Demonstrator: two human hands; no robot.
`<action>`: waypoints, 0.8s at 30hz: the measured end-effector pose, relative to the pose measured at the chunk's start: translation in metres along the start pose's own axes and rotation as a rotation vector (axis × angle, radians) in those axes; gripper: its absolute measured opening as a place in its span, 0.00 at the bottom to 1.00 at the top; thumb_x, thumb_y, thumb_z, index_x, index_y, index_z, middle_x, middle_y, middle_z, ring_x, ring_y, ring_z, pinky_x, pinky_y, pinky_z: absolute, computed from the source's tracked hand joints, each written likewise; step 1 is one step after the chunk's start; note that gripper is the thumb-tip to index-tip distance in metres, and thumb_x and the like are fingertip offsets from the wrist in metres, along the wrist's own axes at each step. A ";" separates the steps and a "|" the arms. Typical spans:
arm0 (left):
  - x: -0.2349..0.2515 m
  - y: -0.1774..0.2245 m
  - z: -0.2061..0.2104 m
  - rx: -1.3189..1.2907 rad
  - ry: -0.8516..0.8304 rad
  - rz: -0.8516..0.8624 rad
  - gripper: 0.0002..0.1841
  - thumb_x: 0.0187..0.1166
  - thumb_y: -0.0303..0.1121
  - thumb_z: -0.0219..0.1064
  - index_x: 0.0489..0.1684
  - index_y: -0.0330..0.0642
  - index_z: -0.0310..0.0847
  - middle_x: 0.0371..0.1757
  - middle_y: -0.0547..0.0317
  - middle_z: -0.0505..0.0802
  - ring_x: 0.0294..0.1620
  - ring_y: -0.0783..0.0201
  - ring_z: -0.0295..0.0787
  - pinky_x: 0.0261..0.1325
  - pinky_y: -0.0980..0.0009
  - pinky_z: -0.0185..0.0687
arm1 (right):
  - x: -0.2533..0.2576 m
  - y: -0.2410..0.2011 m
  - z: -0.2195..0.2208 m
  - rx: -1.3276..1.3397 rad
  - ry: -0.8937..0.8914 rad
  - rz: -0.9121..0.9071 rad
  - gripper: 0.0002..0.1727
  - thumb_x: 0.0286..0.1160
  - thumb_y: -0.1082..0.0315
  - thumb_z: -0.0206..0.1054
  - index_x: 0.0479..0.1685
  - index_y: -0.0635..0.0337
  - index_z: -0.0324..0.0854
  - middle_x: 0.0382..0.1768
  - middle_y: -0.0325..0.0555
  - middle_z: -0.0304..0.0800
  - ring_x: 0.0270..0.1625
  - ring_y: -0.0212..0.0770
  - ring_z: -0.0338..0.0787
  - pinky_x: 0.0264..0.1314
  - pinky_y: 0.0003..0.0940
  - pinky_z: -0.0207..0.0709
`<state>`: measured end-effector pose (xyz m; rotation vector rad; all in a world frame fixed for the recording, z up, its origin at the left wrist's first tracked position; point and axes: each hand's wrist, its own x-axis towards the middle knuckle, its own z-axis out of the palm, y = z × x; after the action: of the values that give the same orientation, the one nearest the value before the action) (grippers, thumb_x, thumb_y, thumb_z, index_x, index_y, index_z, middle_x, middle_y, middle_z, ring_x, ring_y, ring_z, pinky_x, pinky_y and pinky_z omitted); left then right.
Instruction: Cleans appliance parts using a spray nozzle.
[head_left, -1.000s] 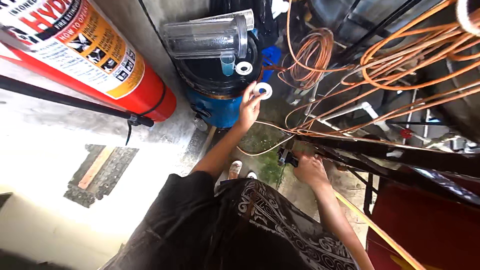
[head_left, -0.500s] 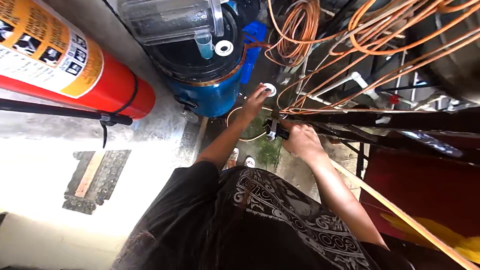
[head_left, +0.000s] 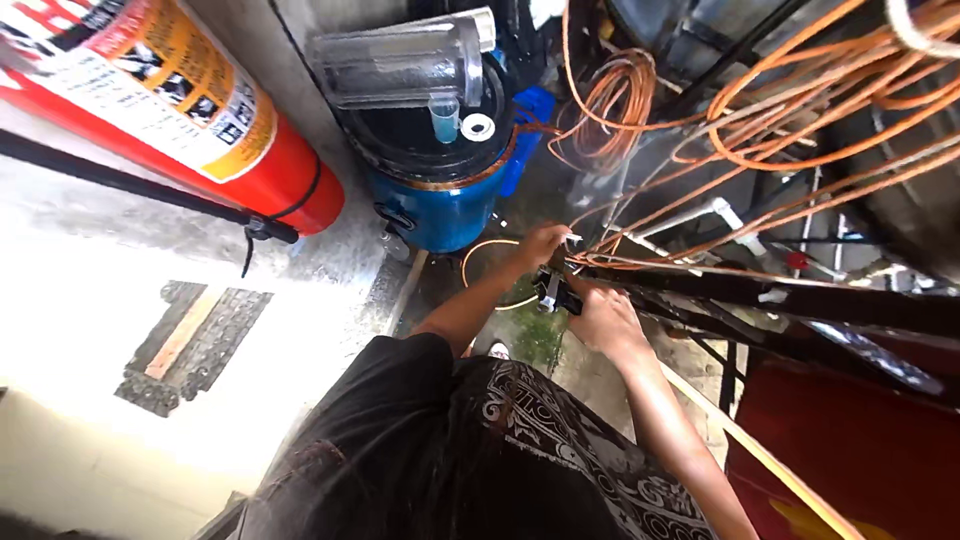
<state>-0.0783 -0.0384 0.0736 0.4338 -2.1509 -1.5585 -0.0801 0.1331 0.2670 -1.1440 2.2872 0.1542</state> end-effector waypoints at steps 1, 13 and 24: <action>-0.001 0.001 -0.007 0.017 0.133 0.017 0.14 0.85 0.25 0.61 0.60 0.30 0.87 0.64 0.37 0.91 0.68 0.49 0.88 0.76 0.54 0.80 | 0.001 0.004 0.003 -0.007 0.010 -0.004 0.40 0.65 0.65 0.74 0.85 0.44 0.73 0.71 0.53 0.86 0.75 0.57 0.83 0.84 0.63 0.64; -0.014 0.072 -0.246 0.515 0.845 -0.576 0.23 0.86 0.41 0.62 0.71 0.34 0.81 0.63 0.35 0.91 0.66 0.38 0.88 0.70 0.37 0.79 | 0.007 0.038 0.043 -0.057 -0.114 0.148 0.37 0.68 0.62 0.72 0.85 0.44 0.74 0.70 0.56 0.87 0.75 0.59 0.83 0.84 0.63 0.63; 0.075 0.102 -0.317 1.248 0.241 -0.338 0.73 0.45 0.30 0.90 0.99 0.51 0.36 0.97 0.36 0.48 0.96 0.27 0.27 0.82 0.14 0.17 | 0.008 0.060 0.053 -0.056 -0.134 0.202 0.37 0.68 0.62 0.71 0.85 0.42 0.73 0.72 0.54 0.86 0.76 0.57 0.82 0.84 0.62 0.63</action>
<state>0.0250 -0.3007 0.2673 1.3108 -2.6687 -0.0364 -0.1067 0.1834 0.2095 -0.8993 2.2869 0.3636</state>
